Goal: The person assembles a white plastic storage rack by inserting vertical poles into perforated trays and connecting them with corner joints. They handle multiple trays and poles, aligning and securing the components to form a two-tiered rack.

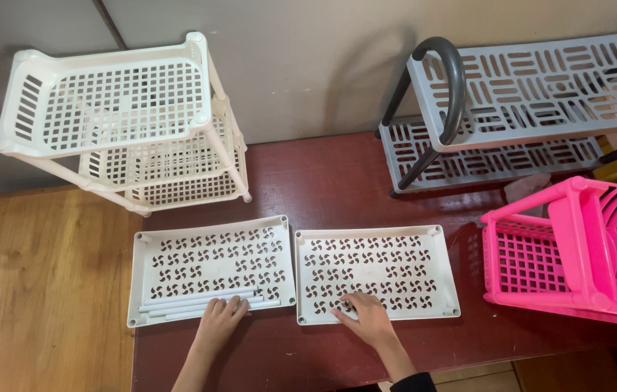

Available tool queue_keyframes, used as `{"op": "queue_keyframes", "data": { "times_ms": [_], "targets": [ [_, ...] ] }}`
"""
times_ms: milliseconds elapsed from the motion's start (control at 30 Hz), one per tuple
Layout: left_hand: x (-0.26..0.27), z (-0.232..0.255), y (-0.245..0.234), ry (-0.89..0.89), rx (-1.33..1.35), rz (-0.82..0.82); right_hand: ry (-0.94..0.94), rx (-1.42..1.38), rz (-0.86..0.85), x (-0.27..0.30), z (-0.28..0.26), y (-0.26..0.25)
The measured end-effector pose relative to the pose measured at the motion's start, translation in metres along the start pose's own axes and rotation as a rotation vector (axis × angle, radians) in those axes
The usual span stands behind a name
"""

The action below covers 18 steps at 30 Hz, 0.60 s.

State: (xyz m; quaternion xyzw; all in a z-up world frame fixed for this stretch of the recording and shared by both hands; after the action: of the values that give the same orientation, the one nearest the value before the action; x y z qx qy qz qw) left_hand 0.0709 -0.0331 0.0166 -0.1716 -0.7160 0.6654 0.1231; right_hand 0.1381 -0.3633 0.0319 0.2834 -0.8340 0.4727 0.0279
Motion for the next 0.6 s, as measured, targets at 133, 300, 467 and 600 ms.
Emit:
{"op": "queue_keyframes", "data": {
  "times_ms": [133, 300, 467, 600],
  "targets": [
    [0.008, 0.003, -0.008, -0.088, 0.063, 0.15, -0.102, 0.084, 0.042, 0.012, 0.019, -0.003],
    [0.006, 0.025, -0.044, -0.085, 0.062, 0.277, 0.27, 0.068, 0.155, 0.028, 0.092, -0.017],
    [-0.017, 0.081, -0.085, 0.043, -0.029, 0.34, 0.391, -0.088, 0.349, 0.037, 0.103, -0.02],
    [-0.049, 0.13, -0.104, 0.177, 0.097, 0.337, 0.455, -0.525, 0.487, 0.037, 0.125, -0.015]
  ]
}}
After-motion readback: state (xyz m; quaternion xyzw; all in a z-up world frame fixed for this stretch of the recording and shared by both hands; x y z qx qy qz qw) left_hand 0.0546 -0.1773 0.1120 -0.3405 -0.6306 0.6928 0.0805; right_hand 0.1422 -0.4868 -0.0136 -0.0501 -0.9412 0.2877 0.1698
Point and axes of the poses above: each hand's wrist, its own x-axis away from the middle knuckle, its own y-axis out of the palm, z = x × y, the point moved 8 cm from there along -x, towards the middle knuckle, and after that the axes turned 9 degrees about -z, right-handed, at the moved point
